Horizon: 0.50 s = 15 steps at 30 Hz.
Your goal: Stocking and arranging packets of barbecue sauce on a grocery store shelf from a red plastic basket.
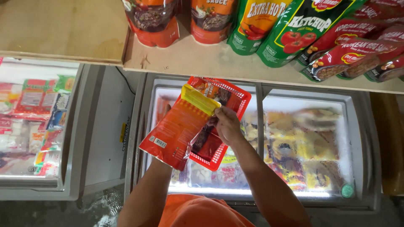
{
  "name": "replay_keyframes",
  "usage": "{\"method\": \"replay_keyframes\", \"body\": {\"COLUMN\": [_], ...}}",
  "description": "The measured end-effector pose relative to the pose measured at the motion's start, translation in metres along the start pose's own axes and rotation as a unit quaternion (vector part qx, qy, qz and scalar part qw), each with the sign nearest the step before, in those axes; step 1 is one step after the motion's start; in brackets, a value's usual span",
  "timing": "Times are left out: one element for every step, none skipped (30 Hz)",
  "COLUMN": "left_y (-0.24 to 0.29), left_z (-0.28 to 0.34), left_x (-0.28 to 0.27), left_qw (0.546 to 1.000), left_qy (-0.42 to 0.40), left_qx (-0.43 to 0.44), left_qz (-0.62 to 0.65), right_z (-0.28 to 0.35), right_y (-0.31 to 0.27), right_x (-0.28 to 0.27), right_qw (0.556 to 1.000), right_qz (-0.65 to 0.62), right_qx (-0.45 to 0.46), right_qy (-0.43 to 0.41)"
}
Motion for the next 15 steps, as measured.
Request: {"method": "replay_keyframes", "body": {"left_y": [-0.001, 0.001, 0.003, 0.005, 0.006, 0.009, 0.012, 0.015, 0.014, 0.012, 0.013, 0.007, 0.001, 0.000, 0.004], "left_z": [0.006, 0.009, 0.012, 0.011, 0.010, 0.012, 0.013, 0.013, 0.014, 0.016, 0.019, 0.025, 0.032, 0.041, 0.040], "left_x": [-0.002, -0.003, -0.003, -0.003, -0.002, -0.001, 0.000, 0.000, -0.003, -0.005, -0.015, -0.026, -0.037, -0.047, -0.052], "left_qw": [1.000, 1.000, 1.000, 1.000, 1.000, 1.000, 0.999, 0.999, 1.000, 1.000, 1.000, 0.999, 0.998, 0.998, 0.998], "left_qy": [0.001, 0.003, 0.002, -0.002, -0.003, -0.006, -0.009, -0.010, -0.004, 0.004, 0.004, 0.008, 0.011, 0.009, 0.006], "left_qx": [0.009, 0.010, 0.016, 0.020, 0.020, 0.027, 0.034, 0.034, 0.016, -0.002, -0.002, -0.029, -0.056, -0.056, -0.056], "left_qz": [0.002, 0.002, 0.000, -0.002, -0.002, -0.004, -0.007, -0.009, -0.009, -0.008, -0.008, -0.023, -0.037, -0.039, -0.040], "right_z": [0.001, -0.002, -0.004, -0.008, -0.009, -0.006, -0.002, -0.007, -0.011, -0.014, -0.023, -0.034, -0.042, -0.044, -0.046], "right_y": [0.005, 0.010, 0.014, 0.015, 0.003, -0.020, -0.044, -0.058, -0.078, -0.096, -0.094, -0.072, -0.050, -0.048, -0.032], "right_x": [-0.003, -0.010, -0.021, -0.034, -0.022, -0.017, -0.009, 0.004, 0.021, 0.039, 0.031, 0.019, 0.009, 0.001, -0.006], "right_qw": [1.000, 1.000, 0.999, 0.994, 0.994, 0.971, 0.930, 0.930, 0.887, 0.834, 0.835, 0.872, 0.900, 0.900, 0.938], "right_qz": [-0.001, -0.003, 0.048, 0.101, 0.102, 0.223, 0.340, 0.340, 0.439, 0.533, 0.532, 0.477, 0.417, 0.417, 0.309], "right_qx": [0.001, 0.003, 0.014, 0.023, 0.022, 0.002, -0.019, -0.021, -0.023, -0.023, -0.023, 0.049, 0.120, 0.117, 0.157], "right_qy": [-0.024, -0.024, -0.002, 0.020, 0.020, 0.080, 0.139, 0.138, 0.139, 0.140, 0.140, 0.097, 0.052, 0.051, 0.027]}}
Point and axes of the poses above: each hand's wrist, its own z-axis away from the middle knuckle, its own x-axis out of the palm, y = z × x, the point moved 10 cm from there along -z, towards the middle knuckle, and after that the axes turned 13 degrees about -y, right-handed, at the moved point
